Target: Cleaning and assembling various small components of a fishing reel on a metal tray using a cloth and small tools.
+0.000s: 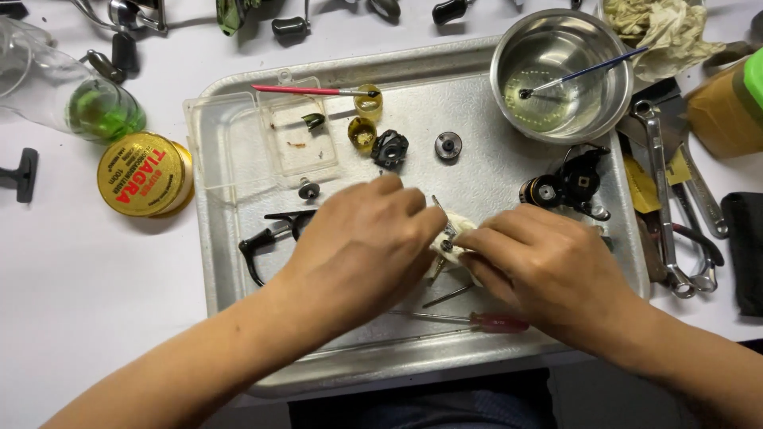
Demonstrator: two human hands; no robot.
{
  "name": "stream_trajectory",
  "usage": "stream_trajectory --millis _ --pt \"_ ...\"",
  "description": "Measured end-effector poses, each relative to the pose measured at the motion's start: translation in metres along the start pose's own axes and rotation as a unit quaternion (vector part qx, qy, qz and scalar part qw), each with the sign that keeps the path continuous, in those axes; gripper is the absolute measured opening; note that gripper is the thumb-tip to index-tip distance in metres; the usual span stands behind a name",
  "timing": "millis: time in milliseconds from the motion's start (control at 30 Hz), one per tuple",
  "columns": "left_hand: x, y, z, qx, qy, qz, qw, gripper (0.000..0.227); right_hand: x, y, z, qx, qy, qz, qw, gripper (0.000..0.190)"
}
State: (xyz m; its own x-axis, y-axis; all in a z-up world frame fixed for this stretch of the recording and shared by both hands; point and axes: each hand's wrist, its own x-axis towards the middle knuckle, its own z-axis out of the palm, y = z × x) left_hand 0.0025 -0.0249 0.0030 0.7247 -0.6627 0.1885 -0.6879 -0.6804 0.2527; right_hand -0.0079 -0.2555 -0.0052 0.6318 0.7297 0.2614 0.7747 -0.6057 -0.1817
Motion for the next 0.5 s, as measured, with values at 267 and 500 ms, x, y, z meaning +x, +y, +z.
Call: stream_trajectory --millis 267,500 --pt "-0.015 0.007 0.032 0.007 -0.03 0.007 0.999 0.017 0.017 0.003 0.02 0.009 -0.031 -0.014 0.999 0.012" --pt "-0.026 0.011 0.028 -0.001 -0.01 0.005 1.0 0.014 0.018 0.01 0.016 0.045 0.003 0.033 0.998 0.007"
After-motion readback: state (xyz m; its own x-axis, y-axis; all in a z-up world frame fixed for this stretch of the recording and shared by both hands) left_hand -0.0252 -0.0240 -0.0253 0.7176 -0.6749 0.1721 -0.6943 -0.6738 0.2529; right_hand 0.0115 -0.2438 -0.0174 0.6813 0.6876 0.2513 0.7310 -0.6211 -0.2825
